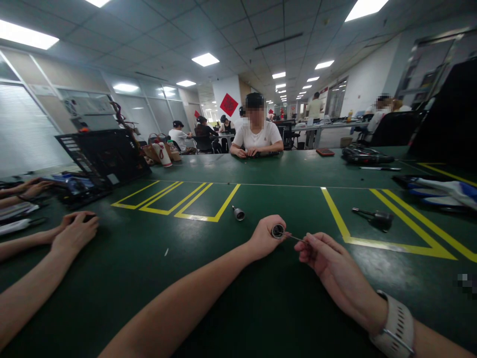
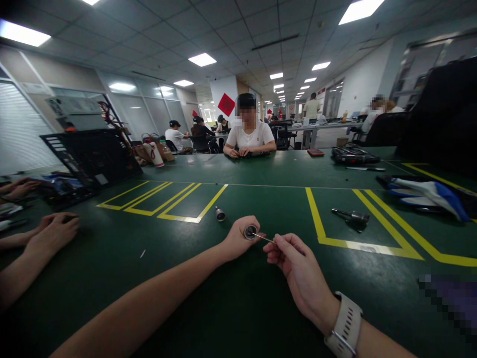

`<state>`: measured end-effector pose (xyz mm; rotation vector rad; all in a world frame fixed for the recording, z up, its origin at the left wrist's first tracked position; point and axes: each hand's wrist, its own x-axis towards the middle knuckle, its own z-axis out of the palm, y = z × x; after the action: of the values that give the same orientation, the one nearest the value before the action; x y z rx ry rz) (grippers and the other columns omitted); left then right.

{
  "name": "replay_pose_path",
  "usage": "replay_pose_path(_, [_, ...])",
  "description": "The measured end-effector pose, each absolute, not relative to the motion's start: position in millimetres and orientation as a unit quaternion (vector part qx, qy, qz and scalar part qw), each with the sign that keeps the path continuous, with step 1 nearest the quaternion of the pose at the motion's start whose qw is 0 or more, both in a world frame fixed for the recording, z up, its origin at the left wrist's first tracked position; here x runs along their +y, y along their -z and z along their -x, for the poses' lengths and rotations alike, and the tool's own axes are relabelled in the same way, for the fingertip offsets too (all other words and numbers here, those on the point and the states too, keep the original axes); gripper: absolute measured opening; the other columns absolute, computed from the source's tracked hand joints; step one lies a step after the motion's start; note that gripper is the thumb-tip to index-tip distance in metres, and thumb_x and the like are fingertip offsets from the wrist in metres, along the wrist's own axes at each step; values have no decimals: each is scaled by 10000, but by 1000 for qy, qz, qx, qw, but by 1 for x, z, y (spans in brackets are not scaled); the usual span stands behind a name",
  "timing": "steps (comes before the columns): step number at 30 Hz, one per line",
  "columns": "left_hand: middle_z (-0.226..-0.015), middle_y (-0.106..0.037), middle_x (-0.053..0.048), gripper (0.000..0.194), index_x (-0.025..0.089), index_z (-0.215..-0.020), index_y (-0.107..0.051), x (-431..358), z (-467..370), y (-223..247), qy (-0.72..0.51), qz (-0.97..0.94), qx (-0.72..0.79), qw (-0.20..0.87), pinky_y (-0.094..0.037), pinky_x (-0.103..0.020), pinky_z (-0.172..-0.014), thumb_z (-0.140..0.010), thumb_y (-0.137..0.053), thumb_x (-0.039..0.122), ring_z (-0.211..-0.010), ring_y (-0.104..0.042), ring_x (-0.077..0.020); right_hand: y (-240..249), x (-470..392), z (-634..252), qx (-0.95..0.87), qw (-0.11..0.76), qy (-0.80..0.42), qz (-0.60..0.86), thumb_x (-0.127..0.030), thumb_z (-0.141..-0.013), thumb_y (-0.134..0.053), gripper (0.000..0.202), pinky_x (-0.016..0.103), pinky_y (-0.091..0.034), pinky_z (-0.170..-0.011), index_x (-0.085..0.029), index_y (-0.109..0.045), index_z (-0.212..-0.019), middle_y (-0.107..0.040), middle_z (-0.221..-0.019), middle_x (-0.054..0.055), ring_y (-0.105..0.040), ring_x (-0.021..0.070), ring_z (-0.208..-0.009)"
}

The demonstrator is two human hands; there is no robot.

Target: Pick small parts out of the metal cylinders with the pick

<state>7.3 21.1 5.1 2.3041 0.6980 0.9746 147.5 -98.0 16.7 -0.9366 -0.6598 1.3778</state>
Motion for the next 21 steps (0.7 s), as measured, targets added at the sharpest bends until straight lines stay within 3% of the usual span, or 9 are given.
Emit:
replay_pose_path(7, [-679, -495, 24, 129, 158, -670, -505, 19, -7, -4, -351, -872, 264, 216, -390, -232, -623, -740, -608, 193, -626, -464, -106, -19, -103, -142, -361, 622, -528, 452, -401, -768, -656, 192, 322, -420, -738, -211, -644, -753, -644, -783, 2, -555, 158, -758])
replay_pose_path(21, [-625, -465, 37, 188, 159, -633, -487, 19, -8, -7, -356, -847, 270, 287, -371, -221, -585, -703, -646, 230, -608, -451, -104, -14, -99, -147, -310, 614, -601, 407, -342, -812, -620, 143, 310, -430, -753, -211, -640, -758, -661, -779, 6, -563, 151, -770])
